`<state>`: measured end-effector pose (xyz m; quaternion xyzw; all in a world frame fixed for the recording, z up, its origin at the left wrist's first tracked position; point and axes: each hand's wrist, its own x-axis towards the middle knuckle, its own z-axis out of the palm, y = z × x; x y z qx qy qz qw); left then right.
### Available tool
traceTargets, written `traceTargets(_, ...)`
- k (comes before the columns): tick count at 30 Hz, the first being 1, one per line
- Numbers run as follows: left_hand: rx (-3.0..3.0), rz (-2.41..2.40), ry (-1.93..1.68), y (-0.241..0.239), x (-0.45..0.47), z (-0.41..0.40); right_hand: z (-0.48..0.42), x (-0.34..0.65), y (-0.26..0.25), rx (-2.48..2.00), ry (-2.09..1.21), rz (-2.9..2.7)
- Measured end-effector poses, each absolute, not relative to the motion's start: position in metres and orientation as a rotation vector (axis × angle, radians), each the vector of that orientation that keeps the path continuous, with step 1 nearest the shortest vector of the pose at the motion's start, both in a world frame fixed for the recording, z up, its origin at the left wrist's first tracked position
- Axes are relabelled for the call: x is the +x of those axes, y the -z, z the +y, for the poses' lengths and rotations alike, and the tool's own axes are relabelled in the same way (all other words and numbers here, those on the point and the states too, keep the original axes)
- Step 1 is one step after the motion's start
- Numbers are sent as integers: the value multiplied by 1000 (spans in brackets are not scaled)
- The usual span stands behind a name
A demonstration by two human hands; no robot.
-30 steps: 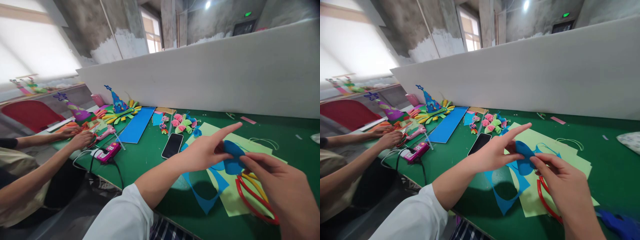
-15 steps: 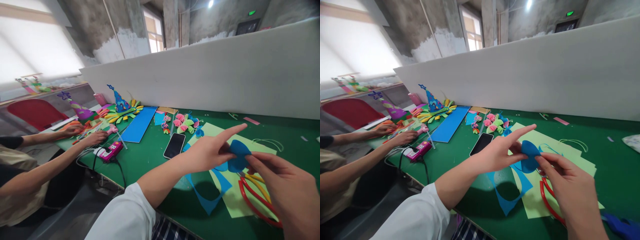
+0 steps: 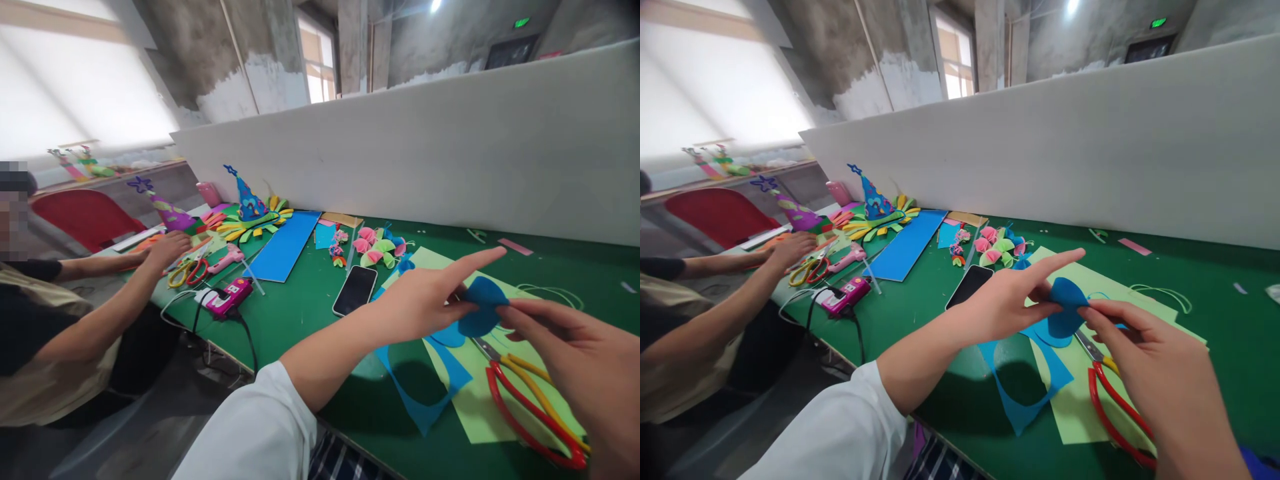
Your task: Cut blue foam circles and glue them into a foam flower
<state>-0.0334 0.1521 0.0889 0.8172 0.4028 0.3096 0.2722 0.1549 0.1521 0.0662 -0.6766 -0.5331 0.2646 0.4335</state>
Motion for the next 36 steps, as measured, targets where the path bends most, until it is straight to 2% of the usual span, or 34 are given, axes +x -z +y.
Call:
traceTargets(22,2164,1041,-894,-90,-35,155,151,152,-64,-1692,-745,-1254)
traceTargets(30,2156,999,-911,-87,-34,157,149,147,-78,-1606,-918,-1200)
traceTargets(36,2088,964,-934,-87,-34,158,149,153,-68,-1553,-846,-1249)
